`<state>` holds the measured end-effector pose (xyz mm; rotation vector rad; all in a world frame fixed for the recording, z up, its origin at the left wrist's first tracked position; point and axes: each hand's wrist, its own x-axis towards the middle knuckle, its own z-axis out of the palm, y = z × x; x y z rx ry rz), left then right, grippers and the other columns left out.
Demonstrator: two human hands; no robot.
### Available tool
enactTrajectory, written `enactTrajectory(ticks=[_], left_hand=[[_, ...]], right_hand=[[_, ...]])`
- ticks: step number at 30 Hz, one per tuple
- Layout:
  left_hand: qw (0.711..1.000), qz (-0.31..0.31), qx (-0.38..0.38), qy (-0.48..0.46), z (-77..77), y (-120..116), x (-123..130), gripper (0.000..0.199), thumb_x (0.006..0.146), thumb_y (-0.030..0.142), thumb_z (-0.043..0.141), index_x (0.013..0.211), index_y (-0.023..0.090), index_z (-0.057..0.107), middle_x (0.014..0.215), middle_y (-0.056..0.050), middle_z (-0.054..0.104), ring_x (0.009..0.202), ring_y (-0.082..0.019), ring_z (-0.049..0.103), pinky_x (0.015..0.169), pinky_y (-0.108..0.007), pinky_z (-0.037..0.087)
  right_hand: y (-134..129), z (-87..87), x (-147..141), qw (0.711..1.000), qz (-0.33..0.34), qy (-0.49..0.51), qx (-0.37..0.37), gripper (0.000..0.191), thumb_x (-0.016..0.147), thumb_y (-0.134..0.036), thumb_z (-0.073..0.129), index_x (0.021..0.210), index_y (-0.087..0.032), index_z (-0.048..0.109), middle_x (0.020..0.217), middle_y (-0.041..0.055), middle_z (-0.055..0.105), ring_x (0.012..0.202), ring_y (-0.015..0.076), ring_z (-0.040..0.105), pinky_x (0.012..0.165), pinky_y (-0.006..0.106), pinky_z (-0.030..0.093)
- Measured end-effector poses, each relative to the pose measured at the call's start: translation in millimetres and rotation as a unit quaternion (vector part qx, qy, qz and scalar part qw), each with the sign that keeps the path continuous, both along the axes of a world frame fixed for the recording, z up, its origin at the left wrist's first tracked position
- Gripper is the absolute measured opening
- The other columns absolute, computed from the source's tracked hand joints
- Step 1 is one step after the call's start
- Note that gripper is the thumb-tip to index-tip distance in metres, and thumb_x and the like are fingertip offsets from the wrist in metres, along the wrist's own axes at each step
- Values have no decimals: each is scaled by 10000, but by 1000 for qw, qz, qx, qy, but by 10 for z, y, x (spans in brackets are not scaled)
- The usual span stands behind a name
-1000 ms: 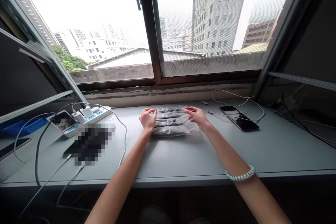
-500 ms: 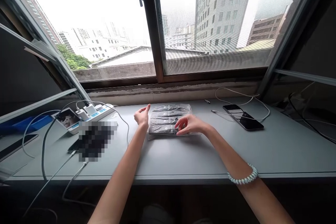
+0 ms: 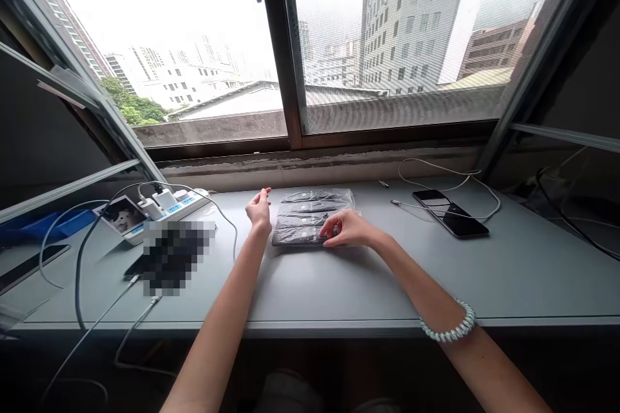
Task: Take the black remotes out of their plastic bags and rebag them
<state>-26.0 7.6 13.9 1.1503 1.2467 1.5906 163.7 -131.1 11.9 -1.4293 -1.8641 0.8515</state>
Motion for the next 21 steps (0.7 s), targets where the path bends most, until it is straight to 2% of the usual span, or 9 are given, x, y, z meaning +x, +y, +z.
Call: enactTrajectory(ticks=[3,6,9,12,18,21], left_hand=[[999,9,-2,30,-3,-4,30,301,786,387,515,800,144,692,763,-57,614,680,-129,504,657,-250,399],[998,7,13,64,-3,9,52,247,756,355,558,749,150,694,761,-54,609,677,-134,510,670,-256,405],[998,11,23,66,-13,46,17,211,745,331,572,748,158,693,758,-47,613,688,-139,523,682,-255,413],[999,20,8,39,-52,86,-43,223,775,321,530,799,169,691,757,-44,629,715,-140,544,700,-250,418],[999,14,-47,-5,-127,119,-55,200,759,268,530,829,164,687,842,-54,653,670,-115,531,670,-246,409],[995,4,-48,-90,-103,142,-36,219,687,301,628,837,149,675,858,-34,640,603,-74,472,634,-229,386]], right_hand=[[-22,54,-22,999,-18,36,-4,396,578,-487,725,817,-171,716,691,22,635,495,76,450,447,215,355],[-28,116,-18,989,-88,112,27,408,634,-541,664,779,-161,700,661,28,625,491,84,476,452,220,385],[-9,147,18,962,-185,187,73,415,654,-555,641,781,-162,684,626,18,605,455,74,456,440,221,379],[17,146,53,932,-252,244,89,415,628,-551,666,782,-166,679,593,2,576,430,64,431,406,214,340],[40,137,110,870,-315,372,69,374,651,-522,660,831,-195,685,588,-33,519,418,31,400,378,180,311],[59,109,180,840,-340,422,34,354,635,-477,684,870,-213,684,652,-30,553,422,26,407,367,177,321]])
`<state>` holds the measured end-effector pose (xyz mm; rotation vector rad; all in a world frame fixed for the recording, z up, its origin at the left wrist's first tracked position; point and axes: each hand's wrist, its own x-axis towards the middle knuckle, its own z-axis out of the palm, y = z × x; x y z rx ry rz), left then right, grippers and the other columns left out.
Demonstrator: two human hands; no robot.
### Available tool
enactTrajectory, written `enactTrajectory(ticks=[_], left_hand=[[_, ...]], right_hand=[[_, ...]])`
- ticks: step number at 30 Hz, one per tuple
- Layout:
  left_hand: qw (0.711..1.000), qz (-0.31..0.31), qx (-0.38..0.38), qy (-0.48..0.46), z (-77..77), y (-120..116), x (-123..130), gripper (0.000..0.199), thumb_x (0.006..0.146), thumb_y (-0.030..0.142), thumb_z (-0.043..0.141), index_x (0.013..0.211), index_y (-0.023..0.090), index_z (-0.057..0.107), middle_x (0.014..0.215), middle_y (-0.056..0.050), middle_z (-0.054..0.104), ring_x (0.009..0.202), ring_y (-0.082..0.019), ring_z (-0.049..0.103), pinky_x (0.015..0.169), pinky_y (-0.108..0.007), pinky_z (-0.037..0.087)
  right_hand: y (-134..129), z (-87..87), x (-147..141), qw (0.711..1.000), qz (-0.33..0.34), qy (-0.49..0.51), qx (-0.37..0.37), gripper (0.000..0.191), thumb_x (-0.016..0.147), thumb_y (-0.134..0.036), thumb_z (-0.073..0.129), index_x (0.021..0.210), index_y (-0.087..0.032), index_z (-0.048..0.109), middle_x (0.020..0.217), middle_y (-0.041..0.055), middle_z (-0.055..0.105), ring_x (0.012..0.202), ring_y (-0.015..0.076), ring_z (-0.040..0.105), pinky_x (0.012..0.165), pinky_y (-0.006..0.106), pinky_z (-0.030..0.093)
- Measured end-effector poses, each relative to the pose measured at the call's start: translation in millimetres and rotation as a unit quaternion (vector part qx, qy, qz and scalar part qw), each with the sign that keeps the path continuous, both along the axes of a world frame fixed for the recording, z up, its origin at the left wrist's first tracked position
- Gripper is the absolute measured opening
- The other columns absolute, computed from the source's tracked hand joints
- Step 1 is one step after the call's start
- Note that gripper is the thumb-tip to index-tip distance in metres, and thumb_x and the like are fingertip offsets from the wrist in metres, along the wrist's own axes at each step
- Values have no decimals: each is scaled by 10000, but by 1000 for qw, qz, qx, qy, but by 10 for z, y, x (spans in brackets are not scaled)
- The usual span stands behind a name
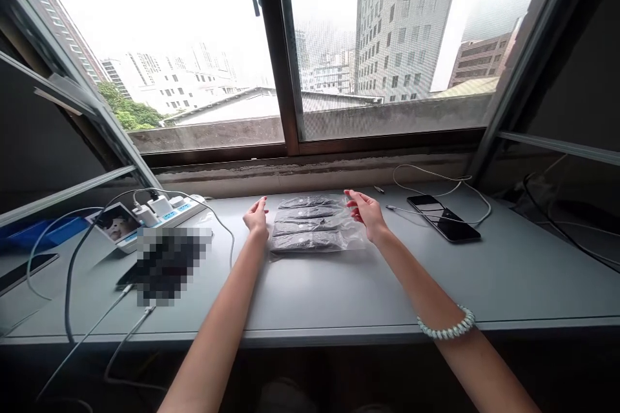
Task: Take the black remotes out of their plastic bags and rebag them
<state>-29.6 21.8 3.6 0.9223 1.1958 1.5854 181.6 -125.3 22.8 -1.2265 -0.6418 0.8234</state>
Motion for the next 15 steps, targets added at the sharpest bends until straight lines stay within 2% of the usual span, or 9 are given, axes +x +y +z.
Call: enactTrajectory(ticks=[3,6,10,15], left_hand=[[992,-30,-18,-125,40,35,-2,278,598,325,714,812,157,655,847,-1,609,590,-43,455,619,-206,360],[976,-68,-46,-201,59,64,-16,278,576,325,734,786,176,630,810,33,572,578,-28,446,595,-195,338],[969,-60,-81,-227,53,72,-16,279,578,323,756,735,175,578,716,62,504,544,-17,412,566,-185,323],[965,-37,-90,-244,71,56,-27,362,567,380,787,699,174,520,648,64,434,512,-26,388,508,-184,320]], right_hand=[[40,-60,83,999,-33,34,-6,371,601,-435,716,904,-223,682,684,-28,565,405,26,386,354,190,340],[85,-122,152,996,-80,44,10,390,580,-430,727,910,-230,674,625,-38,538,377,35,358,333,206,347],[122,-160,231,990,-124,71,18,370,551,-427,757,851,-234,657,592,-41,535,377,37,375,327,202,366],[130,-155,339,990,-131,34,31,372,584,-491,729,856,-252,640,545,-41,518,371,59,386,321,228,360]])
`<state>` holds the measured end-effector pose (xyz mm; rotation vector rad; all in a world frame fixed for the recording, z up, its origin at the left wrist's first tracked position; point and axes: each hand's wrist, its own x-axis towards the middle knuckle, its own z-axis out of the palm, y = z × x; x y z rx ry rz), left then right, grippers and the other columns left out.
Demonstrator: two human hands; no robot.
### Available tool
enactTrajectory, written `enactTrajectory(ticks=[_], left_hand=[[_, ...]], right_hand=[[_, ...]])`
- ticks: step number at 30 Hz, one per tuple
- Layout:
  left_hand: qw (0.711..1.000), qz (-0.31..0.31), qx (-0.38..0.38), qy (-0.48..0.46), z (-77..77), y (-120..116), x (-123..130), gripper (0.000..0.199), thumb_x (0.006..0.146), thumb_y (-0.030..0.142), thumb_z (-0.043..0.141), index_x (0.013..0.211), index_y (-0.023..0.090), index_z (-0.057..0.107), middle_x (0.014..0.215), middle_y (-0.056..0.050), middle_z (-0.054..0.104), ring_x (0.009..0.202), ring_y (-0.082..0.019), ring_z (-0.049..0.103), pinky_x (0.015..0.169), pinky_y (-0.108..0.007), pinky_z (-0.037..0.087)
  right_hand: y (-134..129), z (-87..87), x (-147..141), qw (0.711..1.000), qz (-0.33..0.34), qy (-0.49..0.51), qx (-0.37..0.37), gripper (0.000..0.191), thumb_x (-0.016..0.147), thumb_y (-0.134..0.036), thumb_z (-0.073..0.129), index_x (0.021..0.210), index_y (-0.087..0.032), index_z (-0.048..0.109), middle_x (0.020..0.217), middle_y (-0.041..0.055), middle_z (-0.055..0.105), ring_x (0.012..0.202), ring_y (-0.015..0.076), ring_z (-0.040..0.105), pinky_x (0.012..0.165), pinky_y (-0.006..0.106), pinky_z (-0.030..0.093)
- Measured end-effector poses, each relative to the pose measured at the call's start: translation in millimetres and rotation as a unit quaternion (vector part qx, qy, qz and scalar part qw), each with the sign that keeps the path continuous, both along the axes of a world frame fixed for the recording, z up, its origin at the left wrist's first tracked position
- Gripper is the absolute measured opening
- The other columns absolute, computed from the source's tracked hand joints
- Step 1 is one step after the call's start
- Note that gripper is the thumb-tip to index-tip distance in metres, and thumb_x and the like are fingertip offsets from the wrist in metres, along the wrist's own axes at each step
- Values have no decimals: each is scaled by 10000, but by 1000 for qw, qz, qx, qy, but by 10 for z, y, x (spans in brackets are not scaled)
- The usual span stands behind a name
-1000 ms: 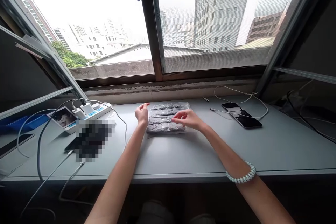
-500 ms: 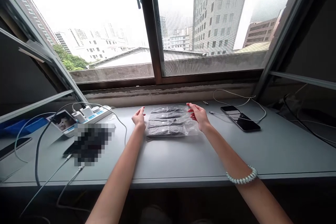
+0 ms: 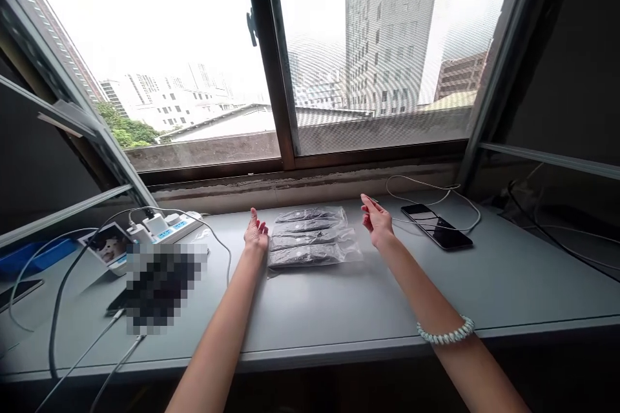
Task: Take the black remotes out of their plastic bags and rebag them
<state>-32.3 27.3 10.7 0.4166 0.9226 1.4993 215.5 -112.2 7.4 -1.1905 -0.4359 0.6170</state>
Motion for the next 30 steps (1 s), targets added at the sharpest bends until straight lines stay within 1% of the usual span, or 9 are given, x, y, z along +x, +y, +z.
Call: enactTrajectory(ticks=[3,6,10,14,18,20,24,27,30], left_hand=[[999,-7,-34,-12,33,0,-37,352,644,408,740,659,180,472,629,63,403,479,-25,352,468,-180,309],[998,-17,-68,-6,63,1,-67,323,721,395,680,634,182,453,617,54,401,466,-29,345,442,-175,308],[996,-21,-45,70,63,-23,-62,217,750,353,645,672,188,527,601,45,423,461,-33,360,433,-166,310],[991,-18,-31,130,47,-78,-33,208,713,389,661,716,191,599,601,42,453,462,-36,381,454,-176,319],[978,23,33,205,80,-155,-1,336,644,459,696,782,155,658,594,46,485,458,-39,338,466,-211,278],[968,36,66,239,110,-182,12,380,604,457,723,800,135,670,573,51,488,465,-47,327,483,-228,272],[959,44,93,265,136,-204,35,373,550,423,765,762,131,667,635,21,553,538,-76,415,579,-247,349],[932,53,139,330,102,-234,76,359,553,451,759,724,148,669,731,-7,570,585,-97,451,644,-266,382],[895,51,184,402,52,-288,132,348,557,483,749,658,159,669,775,-12,533,585,-100,447,672,-273,393]], right_hand=[[-5,19,14,1000,4,0,-7,401,599,-519,714,890,-254,638,530,-43,506,370,63,384,327,233,363],[-16,45,-24,999,20,33,-20,386,618,-502,710,898,-246,636,528,-46,494,377,61,383,342,226,377],[-35,75,-82,995,60,81,-24,297,690,-467,654,873,-234,625,538,-42,490,397,61,403,365,207,396],[-31,69,-90,994,71,65,-41,271,758,-489,541,813,-228,589,508,-29,479,398,81,418,363,218,396],[4,21,-76,996,82,15,-29,267,742,-500,520,718,-235,538,492,-28,452,394,91,411,359,231,364],[22,-3,-81,996,85,8,-23,257,733,-491,530,698,-236,528,490,-29,453,390,93,408,362,237,352],[33,1,-139,995,86,52,-16,206,725,-435,559,707,-230,547,525,-20,501,393,87,416,368,236,362],[7,53,-209,992,80,97,-10,203,717,-419,594,775,-225,603,643,4,586,403,65,411,368,220,385],[-35,105,-263,993,83,86,-15,265,686,-430,651,865,-235,641,865,28,660,413,50,416,382,218,430]])
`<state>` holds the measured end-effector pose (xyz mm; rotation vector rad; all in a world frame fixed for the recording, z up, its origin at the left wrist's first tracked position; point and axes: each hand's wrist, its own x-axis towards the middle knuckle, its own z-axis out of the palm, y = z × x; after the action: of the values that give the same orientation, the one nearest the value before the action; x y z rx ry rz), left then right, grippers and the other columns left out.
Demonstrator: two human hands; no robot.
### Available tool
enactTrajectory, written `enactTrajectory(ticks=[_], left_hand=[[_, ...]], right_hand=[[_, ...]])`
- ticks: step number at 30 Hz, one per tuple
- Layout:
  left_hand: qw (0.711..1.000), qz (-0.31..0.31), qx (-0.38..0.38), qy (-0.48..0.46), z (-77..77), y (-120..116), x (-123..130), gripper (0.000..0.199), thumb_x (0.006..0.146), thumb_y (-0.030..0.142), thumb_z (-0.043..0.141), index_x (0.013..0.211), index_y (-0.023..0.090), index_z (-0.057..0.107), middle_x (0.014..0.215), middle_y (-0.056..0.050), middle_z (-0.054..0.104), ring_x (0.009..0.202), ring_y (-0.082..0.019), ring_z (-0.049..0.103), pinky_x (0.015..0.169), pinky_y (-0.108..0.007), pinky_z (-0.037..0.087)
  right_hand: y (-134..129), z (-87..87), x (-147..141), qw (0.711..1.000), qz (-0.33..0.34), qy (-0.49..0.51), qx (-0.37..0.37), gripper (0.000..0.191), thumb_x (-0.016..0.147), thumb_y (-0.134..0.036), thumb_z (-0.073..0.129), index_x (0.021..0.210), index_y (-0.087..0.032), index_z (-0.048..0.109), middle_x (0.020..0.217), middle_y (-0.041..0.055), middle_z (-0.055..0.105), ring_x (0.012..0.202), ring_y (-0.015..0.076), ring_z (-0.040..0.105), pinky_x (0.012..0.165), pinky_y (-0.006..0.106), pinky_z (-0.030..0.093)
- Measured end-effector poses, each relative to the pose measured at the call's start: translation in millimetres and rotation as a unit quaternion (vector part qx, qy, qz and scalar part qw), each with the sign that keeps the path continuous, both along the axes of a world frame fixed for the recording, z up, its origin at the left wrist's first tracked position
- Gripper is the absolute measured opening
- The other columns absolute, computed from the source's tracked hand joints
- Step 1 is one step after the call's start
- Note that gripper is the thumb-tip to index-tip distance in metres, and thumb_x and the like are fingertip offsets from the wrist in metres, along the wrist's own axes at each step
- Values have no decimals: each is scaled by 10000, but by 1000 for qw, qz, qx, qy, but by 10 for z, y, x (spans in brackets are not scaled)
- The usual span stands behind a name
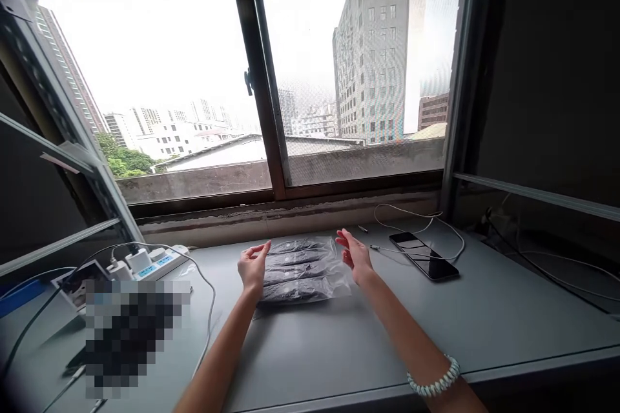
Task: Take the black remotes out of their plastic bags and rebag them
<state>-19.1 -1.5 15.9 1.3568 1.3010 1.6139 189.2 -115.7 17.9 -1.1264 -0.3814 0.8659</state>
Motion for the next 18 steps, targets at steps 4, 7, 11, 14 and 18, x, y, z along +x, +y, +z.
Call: enactTrajectory(ticks=[4,7,11,14,18], left_hand=[[1000,-13,3,14,-40,-21,35,414,558,564,714,603,158,646,797,-23,530,574,-101,445,668,-277,395],[1000,-21,7,-11,-66,45,10,480,572,632,660,597,153,645,802,-37,554,565,-100,444,631,-268,387],[999,-12,-1,-53,-132,192,-60,525,531,637,678,691,137,684,827,-62,598,589,-110,474,601,-259,392],[994,-14,-45,-97,-195,291,-104,583,544,629,668,830,122,702,764,-61,617,547,-99,462,534,-246,373],[988,-42,-79,-125,-237,355,-126,656,511,658,654,882,119,712,772,-65,630,483,-62,431,459,-215,323]], right_hand=[[-26,12,-13,1000,10,-28,0,295,634,-382,719,898,-259,667,1007,19,663,435,51,456,410,221,478],[-24,2,-12,1000,7,-29,-8,316,598,-339,761,898,-277,685,1012,-2,662,438,37,476,417,194,489],[-26,12,-39,1000,5,-3,-5,310,600,-290,778,898,-259,699,1035,-3,662,399,-2,439,396,131,467],[-29,25,-59,1000,6,22,12,262,616,-225,773,869,-246,710,1002,0,678,383,-16,423,377,100,445],[-29,23,-55,999,8,34,25,204,661,-172,737,851,-244,714,990,5,688,374,-19,413,360,88,433]])
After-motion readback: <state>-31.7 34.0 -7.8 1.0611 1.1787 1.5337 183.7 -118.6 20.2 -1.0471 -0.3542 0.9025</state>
